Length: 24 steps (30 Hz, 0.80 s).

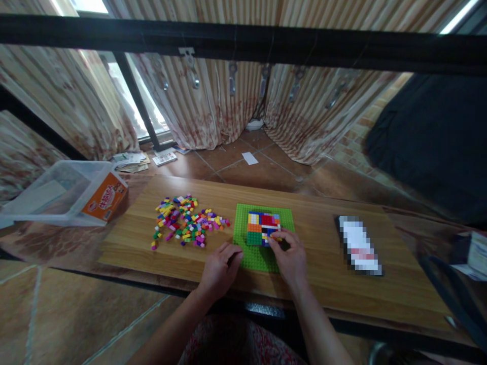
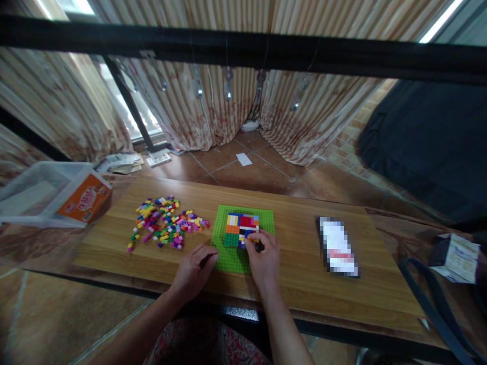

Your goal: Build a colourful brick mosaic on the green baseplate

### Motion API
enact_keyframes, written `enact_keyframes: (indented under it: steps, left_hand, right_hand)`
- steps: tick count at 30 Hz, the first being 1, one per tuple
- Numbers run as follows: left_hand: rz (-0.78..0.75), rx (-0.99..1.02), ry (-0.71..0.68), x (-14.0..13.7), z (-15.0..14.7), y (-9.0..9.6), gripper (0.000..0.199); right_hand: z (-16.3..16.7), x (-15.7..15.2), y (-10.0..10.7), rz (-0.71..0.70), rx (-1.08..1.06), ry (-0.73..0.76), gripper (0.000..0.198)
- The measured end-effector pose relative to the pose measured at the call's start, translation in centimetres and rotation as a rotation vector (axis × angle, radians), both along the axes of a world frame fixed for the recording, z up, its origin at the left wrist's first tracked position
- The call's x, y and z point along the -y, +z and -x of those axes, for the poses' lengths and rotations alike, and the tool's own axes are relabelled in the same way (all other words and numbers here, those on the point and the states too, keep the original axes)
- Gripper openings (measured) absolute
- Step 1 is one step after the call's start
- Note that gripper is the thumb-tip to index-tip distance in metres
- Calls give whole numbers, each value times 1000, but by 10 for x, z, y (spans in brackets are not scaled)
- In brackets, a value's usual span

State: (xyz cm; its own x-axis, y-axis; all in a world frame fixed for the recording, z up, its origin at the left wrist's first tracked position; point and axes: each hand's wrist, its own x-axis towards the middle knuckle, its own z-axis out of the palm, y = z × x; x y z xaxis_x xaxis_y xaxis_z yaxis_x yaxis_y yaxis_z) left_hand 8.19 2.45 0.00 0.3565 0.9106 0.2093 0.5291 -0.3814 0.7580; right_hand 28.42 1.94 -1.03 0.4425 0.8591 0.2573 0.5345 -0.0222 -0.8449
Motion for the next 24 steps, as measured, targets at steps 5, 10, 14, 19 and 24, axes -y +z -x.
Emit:
enact_keyframes:
  steps: [5,10,14,19,24]
  left_hand:
    - [-6,-6,-6,0,0,2,19]
    - [-15,-7,2,-1,-1,1,18]
    - [-26,7,8,-2,-1,1,18]
    - [11,67,42,-2,1,2,15]
    - [94,190,69,1,1,3,17]
  right_hand:
    - [-2,-2,-1,8,18,-1,21]
    - [0,-2,-1,-17,24,-8,17]
    - [1,-2,-3,-30,-8,5,19]
    - [1,9,4,-133,-83,-68,24]
    - [17,40,22,-167,18,-9,18]
